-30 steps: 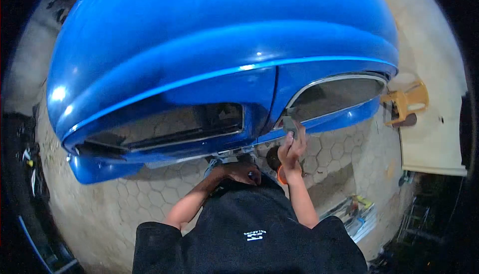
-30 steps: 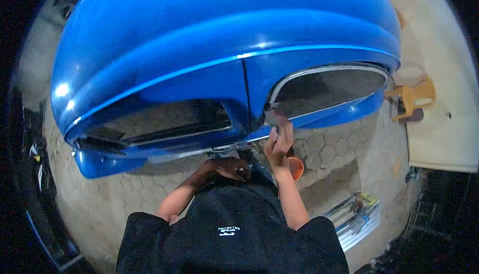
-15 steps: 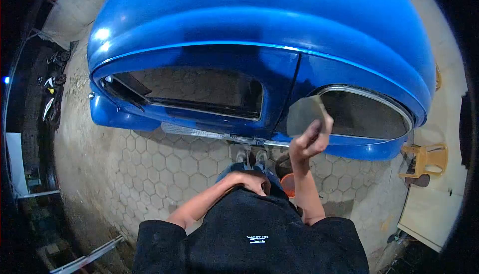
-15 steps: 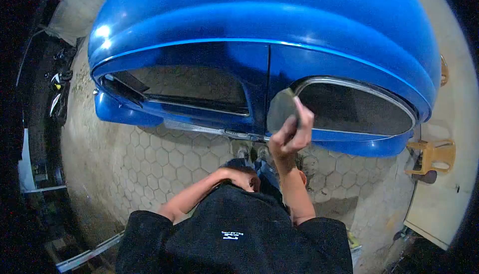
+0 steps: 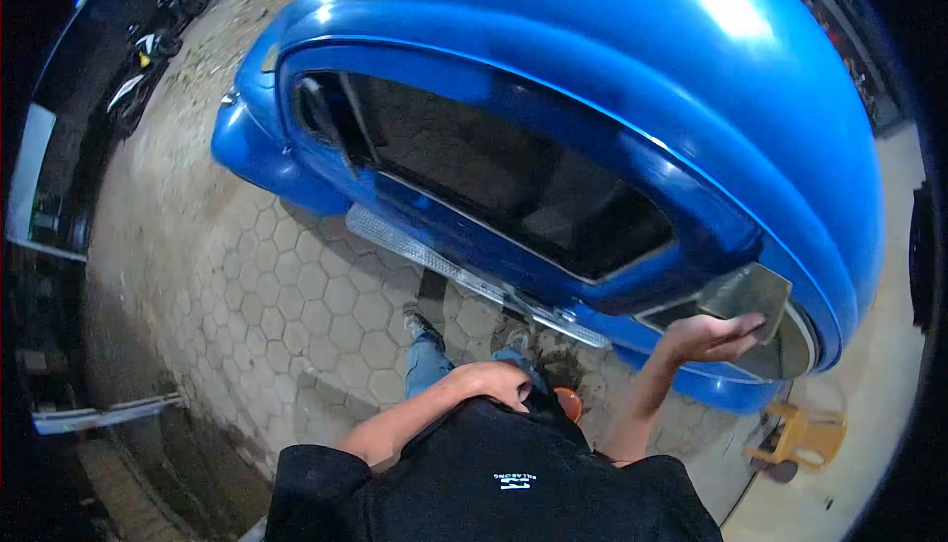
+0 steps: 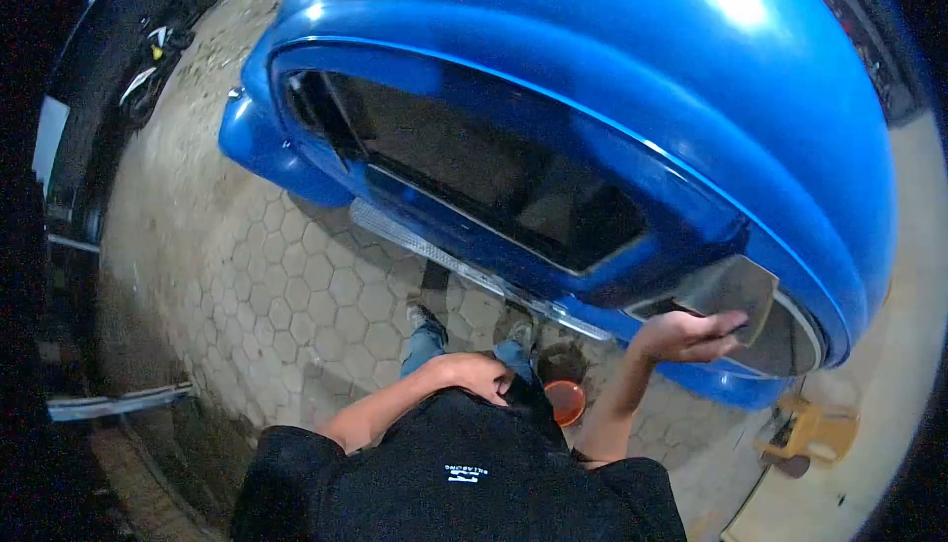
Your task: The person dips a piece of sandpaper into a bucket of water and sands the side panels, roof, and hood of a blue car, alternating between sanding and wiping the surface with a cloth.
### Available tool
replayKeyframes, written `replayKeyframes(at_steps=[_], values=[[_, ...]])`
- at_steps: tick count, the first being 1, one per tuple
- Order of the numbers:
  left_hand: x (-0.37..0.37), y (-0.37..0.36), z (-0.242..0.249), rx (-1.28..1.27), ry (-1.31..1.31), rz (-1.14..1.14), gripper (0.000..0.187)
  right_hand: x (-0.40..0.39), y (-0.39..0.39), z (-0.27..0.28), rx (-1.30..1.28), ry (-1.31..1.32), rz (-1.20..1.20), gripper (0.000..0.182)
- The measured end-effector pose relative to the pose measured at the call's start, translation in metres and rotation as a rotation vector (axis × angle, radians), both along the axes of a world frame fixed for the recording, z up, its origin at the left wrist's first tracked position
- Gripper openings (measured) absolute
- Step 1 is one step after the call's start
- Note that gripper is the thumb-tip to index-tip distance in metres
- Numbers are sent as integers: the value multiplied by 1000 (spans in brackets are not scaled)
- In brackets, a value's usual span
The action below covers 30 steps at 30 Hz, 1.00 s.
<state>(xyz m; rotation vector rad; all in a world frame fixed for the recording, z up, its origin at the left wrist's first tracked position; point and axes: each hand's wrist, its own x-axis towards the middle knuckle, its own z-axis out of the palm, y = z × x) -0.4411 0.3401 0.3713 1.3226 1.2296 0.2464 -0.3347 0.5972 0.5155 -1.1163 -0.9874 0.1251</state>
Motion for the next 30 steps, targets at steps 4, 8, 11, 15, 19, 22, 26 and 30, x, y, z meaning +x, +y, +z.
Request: replayKeyframes(at_steps=[4, 8, 11, 15, 19, 22, 26, 30], values=[[-74, -67, -1, 50, -122, 221, 38, -61, -21, 3, -67, -152, 120, 41], [-126, -137, -5, 367, 19, 410, 38, -122, -52, 9, 210, -437, 248, 38], [-164, -196, 5, 434, 131, 515, 36, -166, -72, 10, 177, -505, 173, 36], [-218, -248, 12, 188, -15, 586, 36, -248, -115, 5, 201, -574, 232, 32], [-253, -256, -6, 251, 2, 423, 35, -293, -126, 9, 257, -668, 207, 30], [-283, -262, -7, 54, -68, 384, 35, -319, -134, 14, 281, -706, 191, 29], [-325, -265, -25, 87, -69, 281, 37, -335, -136, 11, 286, -690, 142, 29], [-387, -265, -30, 90, -110, 247, 44, -367, -143, 12, 257, -542, 79, 28]])
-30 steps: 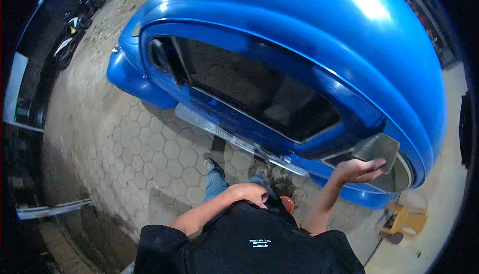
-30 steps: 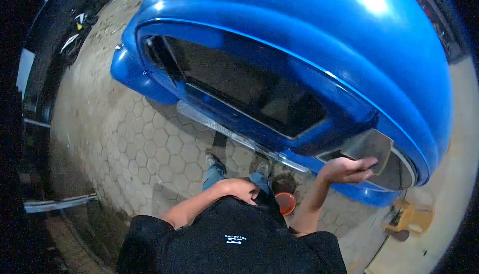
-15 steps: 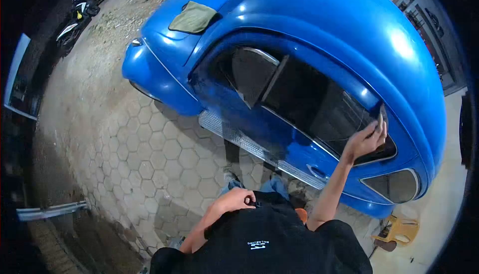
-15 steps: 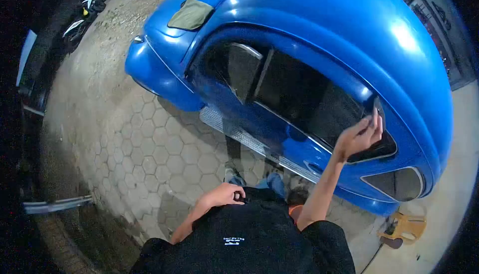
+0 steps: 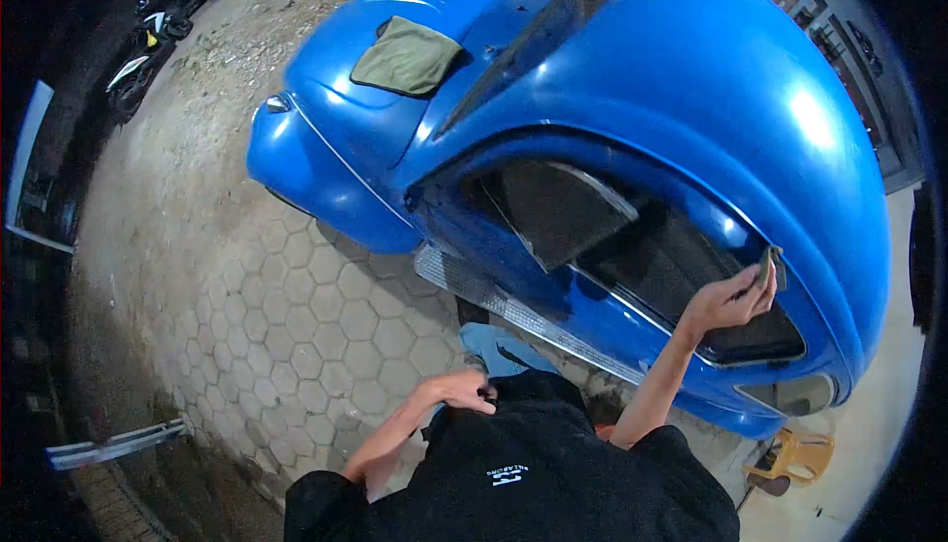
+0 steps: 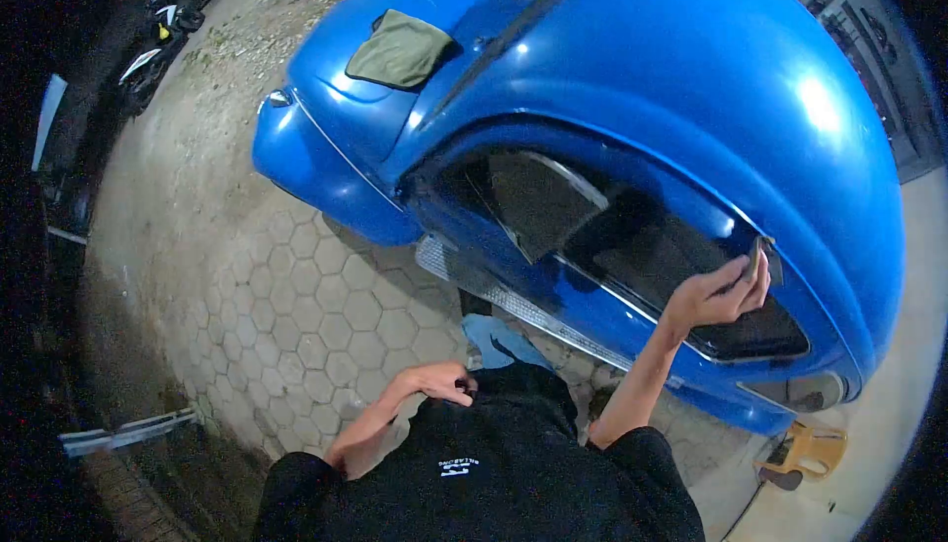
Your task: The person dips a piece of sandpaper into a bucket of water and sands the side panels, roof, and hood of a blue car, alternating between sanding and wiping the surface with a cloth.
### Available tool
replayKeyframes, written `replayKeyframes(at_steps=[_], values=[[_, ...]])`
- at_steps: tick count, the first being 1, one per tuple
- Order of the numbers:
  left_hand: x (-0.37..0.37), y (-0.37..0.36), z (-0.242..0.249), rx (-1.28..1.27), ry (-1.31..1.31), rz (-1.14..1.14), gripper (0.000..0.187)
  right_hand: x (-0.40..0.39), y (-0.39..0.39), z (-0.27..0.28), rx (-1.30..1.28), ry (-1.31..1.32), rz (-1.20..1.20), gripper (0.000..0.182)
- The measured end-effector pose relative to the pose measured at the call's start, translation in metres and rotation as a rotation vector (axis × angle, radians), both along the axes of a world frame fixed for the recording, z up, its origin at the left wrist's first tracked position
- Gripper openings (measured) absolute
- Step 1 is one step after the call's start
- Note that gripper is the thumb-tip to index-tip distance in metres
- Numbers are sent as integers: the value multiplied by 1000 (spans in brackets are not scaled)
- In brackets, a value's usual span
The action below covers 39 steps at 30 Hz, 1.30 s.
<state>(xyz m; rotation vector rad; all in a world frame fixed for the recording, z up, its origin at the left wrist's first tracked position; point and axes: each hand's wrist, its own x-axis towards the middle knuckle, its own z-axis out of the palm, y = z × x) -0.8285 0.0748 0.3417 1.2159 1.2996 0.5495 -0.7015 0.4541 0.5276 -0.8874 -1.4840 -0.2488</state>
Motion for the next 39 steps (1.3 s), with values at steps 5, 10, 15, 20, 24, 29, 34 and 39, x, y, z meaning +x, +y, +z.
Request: replayKeyframes(at_steps=[5, 10, 15, 20, 24, 29, 34, 39], values=[[-81, -12, 23, -110, -84, 115, 47, -48, -13, 9, -13, 137, 35, 29], [-127, -30, 7, -141, 18, 250, 53, -88, -16, 12, 150, -150, 63, 30], [-176, -38, 18, -81, -5, 249, 56, -129, -32, 14, 128, -173, 106, 26], [-241, -8, 9, -135, 10, 16, 50, -111, -43, 30, -75, -369, 247, 24], [-315, -26, -6, -78, -249, -146, 44, -140, -89, 52, -189, -442, 107, 22], [-393, -60, -35, -179, -525, 202, 32, -250, -137, 42, -240, -587, 230, 10], [-467, -144, -221, -28, 412, 688, 30, -350, -202, -68, -402, -785, 162, 11], [-497, -209, -236, -984, -26, 644, 35, -327, -182, -69, -147, -809, 17, 19]])
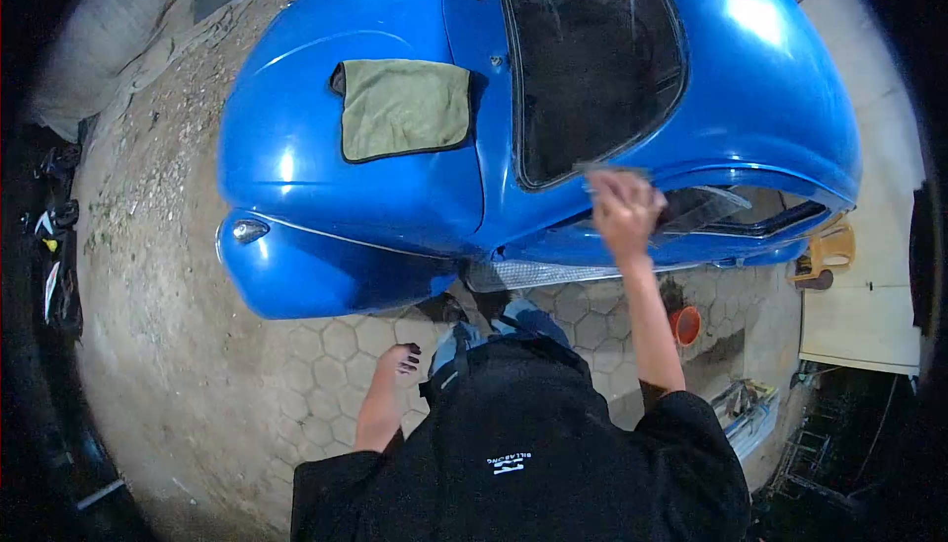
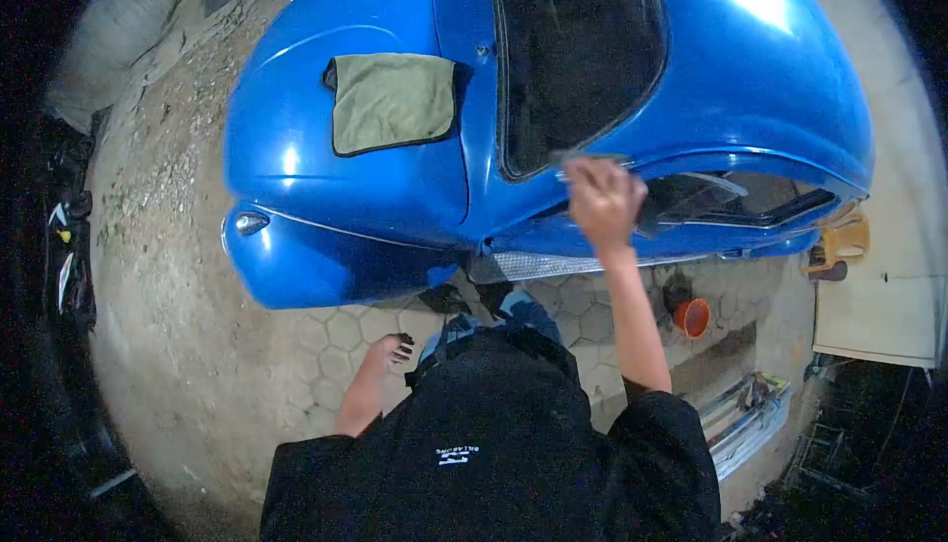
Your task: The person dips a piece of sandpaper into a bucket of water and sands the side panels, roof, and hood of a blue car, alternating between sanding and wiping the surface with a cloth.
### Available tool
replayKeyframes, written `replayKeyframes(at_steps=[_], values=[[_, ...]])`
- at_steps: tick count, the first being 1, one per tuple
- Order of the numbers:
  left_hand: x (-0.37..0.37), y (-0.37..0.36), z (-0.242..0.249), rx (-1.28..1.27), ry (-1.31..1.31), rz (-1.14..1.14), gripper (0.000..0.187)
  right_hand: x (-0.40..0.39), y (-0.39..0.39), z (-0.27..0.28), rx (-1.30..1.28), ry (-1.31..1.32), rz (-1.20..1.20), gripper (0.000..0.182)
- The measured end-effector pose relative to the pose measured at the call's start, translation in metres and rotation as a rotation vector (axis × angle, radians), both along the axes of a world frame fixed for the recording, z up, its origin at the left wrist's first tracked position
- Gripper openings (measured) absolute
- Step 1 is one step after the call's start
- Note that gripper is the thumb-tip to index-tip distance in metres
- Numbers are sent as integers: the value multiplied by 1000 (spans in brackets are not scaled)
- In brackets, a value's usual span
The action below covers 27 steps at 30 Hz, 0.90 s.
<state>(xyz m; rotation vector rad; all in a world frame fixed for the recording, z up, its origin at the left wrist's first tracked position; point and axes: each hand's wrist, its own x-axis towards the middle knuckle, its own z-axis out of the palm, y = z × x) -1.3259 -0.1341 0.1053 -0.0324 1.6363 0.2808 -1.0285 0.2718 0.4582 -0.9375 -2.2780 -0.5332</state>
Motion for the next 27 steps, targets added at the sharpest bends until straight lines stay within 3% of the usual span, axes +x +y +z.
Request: replayKeyframes(at_steps=[2, 5, 7, 9, 11, 15, 18, 22, 27], values=[[-17, -34, -12, 228, 28, -20, 32, 13, 29, 30, 226, 57, -149, 17], [-26, -101, -79, 481, 536, -360, 31, -11, 16, 51, 164, 147, -246, 24], [-20, -120, -60, 115, 261, -4, 31, -22, 1, -19, -130, -46, -89, 33], [-13, -132, -43, -82, 136, 61, 32, -47, -24, -69, -277, -306, 70, 40], [-11, -134, -35, -134, 72, -19, 35, -67, -25, -90, -299, -358, 156, 40], [-7, -105, -90, 61, 26, -130, 39, -114, -8, -115, -285, -462, 54, 42], [-9, -45, -82, 183, 49, 13, 39, -126, -9, -113, -413, -411, -13, 47], [-13, 30, -45, 341, 168, 111, 37, -85, -34, -101, -408, -564, 102, 45], [-14, 45, -38, 332, 158, 114, 33, -129, -7, -116, -380, -439, 85, 44]])
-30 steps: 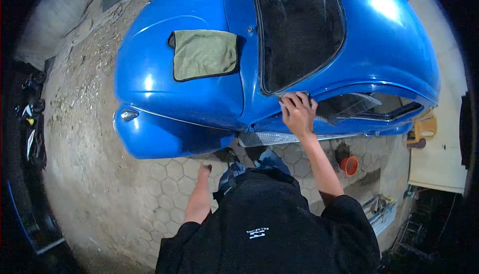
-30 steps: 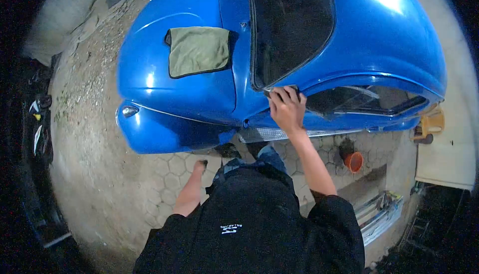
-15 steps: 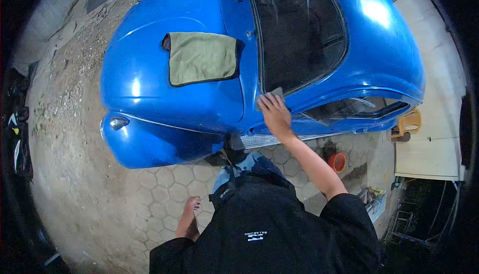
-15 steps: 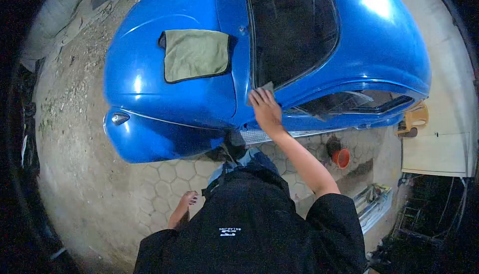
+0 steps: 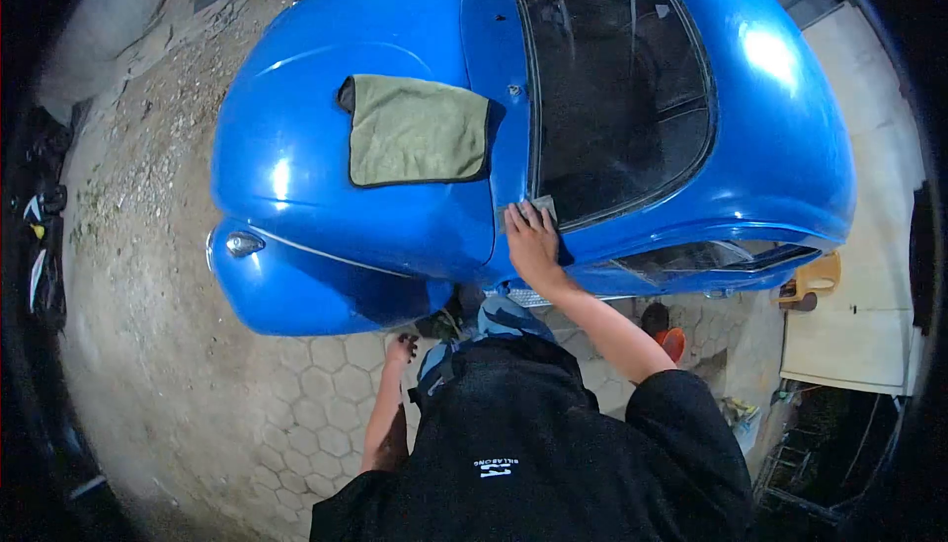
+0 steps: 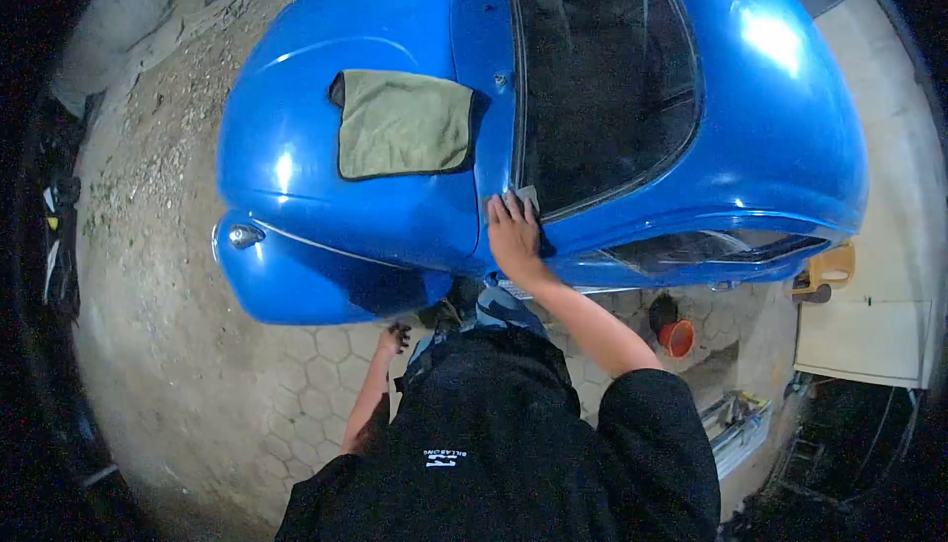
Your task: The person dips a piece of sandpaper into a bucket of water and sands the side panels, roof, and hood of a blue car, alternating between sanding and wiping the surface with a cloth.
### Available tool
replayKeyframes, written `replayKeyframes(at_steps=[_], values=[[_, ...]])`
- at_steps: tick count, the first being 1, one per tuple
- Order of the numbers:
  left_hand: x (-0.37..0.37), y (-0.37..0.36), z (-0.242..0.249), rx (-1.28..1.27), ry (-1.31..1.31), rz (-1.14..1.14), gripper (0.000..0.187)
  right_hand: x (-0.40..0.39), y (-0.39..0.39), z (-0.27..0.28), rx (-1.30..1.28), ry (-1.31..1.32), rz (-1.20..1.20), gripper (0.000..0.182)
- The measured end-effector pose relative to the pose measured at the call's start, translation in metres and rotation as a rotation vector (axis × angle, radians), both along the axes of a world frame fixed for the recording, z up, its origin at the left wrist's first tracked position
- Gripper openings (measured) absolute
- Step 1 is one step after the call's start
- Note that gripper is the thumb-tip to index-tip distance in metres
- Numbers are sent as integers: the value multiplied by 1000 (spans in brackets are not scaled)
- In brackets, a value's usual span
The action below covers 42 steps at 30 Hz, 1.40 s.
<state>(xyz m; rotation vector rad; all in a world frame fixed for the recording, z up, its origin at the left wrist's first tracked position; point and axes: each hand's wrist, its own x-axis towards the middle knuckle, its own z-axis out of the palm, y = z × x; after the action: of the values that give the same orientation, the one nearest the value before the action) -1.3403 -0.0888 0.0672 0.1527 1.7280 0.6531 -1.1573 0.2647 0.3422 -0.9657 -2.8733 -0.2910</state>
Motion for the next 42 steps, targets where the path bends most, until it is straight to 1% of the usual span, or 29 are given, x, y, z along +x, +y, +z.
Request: replayKeyframes(at_steps=[1, 3, 4, 5, 7, 9, 12, 13, 14, 15, 16, 17, 18, 19, 20, 21, 23, 25, 28, 29, 31, 35, 36, 37, 38, 39, 40, 41, 42], values=[[0, -1, 9, -8, -5, -54, 31, -3, 2, -2, -10, 10, -16, 42], [-7, -20, -5, 8, -41, -141, 33, 21, -1, 19, -130, -33, 24, 40], [-12, -32, -16, 25, -135, -93, 33, 39, -5, 37, -190, -56, 42, 39], [-17, -43, -27, 36, -229, -45, 32, 60, -11, 56, -110, -75, 125, 33], [-20, -62, -42, 130, -322, 50, 30, 82, -18, 119, -180, -98, 13, 28], [-22, -59, -20, 263, -406, 175, 28, 103, 6, 174, -47, -11, -53, 30], [-42, -11, -1, 14, -189, -119, 27, 144, 65, 242, 302, 227, -202, 33], [-45, -4, 3, -64, -110, -210, 26, 156, 75, 261, 334, 287, -301, 35], [-50, -10, -3, -140, -26, -291, 26, 167, 83, 268, 336, 438, -435, 37], [-58, -7, -10, -118, 83, -425, 27, 175, 84, 260, 331, 541, -489, 38], [-61, 15, 24, -102, 201, -554, 28, 180, 87, 244, 326, 648, -533, 39], [-66, 37, 29, -128, 154, -581, 30, 171, 73, 227, 297, 619, -523, 41], [-77, 54, 16, -156, 109, -601, 31, 155, 45, 205, 265, 593, -508, 42], [-95, 67, -20, -187, -252, -348, 34, 140, 18, 182, 214, 520, -520, 43], [-96, 85, -20, -237, -164, -499, 36, 133, 1, 167, 159, 445, -525, 45], [-96, 104, -17, -289, -81, -650, 37, 134, 4, 164, 202, 455, -540, 46], [-92, 137, 4, -282, -31, -803, 37, 133, 12, 157, 273, 489, -560, 48], [-89, 170, 27, -246, -16, -911, 37, 136, 51, 196, 321, 583, -759, 50], [-75, 205, 69, -194, -14, -1028, 37, 148, 95, 236, 331, 761, -937, 52], [-70, 216, 87, -175, -17, -1057, 37, 141, 91, 240, 314, 749, -909, 52], [-63, 234, 114, -129, -10, -1104, 38, 128, 60, 224, 191, 691, -691, 52], [-46, 260, 184, -13, 42, -1086, 38, 108, -6, 164, -182, 545, -496, 53], [-47, 258, 194, 60, 75, -1074, 38, 103, -13, 156, -196, 493, -482, 54], [-44, 271, 228, 10, 128, -989, 36, 95, -15, 149, -154, 452, -462, 54], [-47, 280, 235, 23, 301, -971, 37, 90, -16, 143, -106, 410, -443, 55], [-51, 288, 238, 25, 472, -943, 38, 87, -16, 136, -223, 436, -394, 54], [-60, 292, 225, 90, 768, -966, 41, 85, -15, 129, -337, 461, -343, 53], [-59, 305, 248, 168, 851, -805, 49, 81, -15, 120, -450, 485, -288, 52], [-58, 319, 278, 241, 933, -643, 61, 76, -20, 103, -470, 471, -227, 51]])
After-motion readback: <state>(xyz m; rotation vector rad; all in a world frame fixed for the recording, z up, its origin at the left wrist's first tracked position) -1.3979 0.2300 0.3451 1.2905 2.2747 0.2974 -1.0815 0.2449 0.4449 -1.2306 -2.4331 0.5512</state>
